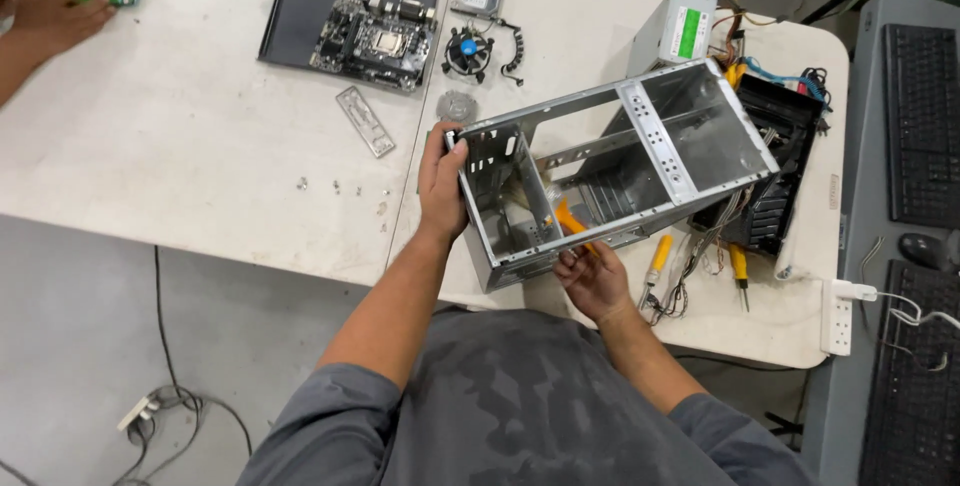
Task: The person is cleaning the interior of a computer case and its side panel using a brush to remove dust.
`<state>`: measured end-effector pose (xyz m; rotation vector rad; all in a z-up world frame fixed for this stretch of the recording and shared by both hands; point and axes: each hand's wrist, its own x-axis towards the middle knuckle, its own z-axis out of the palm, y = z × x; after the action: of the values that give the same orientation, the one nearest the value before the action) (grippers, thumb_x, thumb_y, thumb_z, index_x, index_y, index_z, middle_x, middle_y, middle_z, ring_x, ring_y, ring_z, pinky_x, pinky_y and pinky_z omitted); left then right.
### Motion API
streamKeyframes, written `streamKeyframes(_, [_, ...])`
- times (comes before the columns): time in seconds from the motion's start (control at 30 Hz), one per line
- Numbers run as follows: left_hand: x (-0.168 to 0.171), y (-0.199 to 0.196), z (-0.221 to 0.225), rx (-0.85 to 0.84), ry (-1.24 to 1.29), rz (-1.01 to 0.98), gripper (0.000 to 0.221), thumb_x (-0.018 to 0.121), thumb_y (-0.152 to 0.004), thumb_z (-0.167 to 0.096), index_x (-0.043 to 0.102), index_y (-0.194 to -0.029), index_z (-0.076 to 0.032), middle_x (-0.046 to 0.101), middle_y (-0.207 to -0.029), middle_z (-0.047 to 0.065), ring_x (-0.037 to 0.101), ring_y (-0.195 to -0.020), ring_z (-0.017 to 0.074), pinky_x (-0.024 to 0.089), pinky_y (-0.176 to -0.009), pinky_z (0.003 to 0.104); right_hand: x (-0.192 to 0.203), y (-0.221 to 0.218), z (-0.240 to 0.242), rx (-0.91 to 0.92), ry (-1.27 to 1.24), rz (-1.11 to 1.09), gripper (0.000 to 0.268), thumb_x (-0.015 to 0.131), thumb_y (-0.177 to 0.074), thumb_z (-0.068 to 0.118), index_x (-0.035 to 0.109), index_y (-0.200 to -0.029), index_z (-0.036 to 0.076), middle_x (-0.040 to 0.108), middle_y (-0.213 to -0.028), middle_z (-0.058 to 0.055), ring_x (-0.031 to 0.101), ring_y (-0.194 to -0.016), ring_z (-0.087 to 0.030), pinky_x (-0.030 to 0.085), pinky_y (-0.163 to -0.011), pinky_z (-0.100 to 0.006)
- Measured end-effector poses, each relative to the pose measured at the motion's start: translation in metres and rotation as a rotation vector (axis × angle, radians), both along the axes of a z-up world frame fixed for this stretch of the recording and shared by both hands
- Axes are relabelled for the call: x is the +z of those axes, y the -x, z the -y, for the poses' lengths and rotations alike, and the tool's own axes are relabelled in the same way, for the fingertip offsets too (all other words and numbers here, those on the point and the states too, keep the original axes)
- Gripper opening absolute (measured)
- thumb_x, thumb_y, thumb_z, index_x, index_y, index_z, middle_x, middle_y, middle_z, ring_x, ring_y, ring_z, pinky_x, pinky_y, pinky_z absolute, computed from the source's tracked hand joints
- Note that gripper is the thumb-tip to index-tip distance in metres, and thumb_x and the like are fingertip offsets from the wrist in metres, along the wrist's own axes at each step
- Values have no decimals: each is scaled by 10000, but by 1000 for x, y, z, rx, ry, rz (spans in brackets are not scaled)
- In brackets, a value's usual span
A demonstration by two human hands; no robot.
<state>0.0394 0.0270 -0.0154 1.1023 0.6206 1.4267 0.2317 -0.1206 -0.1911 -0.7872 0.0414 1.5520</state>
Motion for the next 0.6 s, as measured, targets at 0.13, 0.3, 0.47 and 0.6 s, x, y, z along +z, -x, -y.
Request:
streamKeyframes(0.13, [6,3,-9,-3,22,-44,148,461,-906,-226,485,-942,-85,410,-761,1,384,-744,94,353,-707,243,10,17,-13,-60,-53,-112,277,517,-806,333,638,-1015,197,660,-948,43,456,-678,-171,342,-619,-315])
streamKeyframes(0.3, [3,7,-13,-32,45,-55,154,452,-906,-236,486,-945,-91,441,-770,2,399,-741,87,360,-709,232,30,16,-30,-4,-167,399,431,410,-891,265,464,-1301,143,572,-1223,-27,580,-856,-136,382,-673,-239])
streamKeyframes(0.47, [-1,7,-12,-35,36,-65,161,475,-892,-246,487,-928,-90,400,-744,-10,382,-722,81,350,-681,226,53,-15,-47,-46,-346,407,377,404,-928,245,444,-1274,101,604,-1136,-146,611,-831,-176,459,-682,-262])
streamKeyframes(0.6, [-5,8,-1,-32,36,-77,158,471,-886,-230,479,-952,-87,374,-755,-22,367,-731,74,348,-672,223,39,-15,-52,74,-344,345,378,432,-924,235,449,-1275,95,603,-1133,-175,614,-754,-229,470,-668,-301])
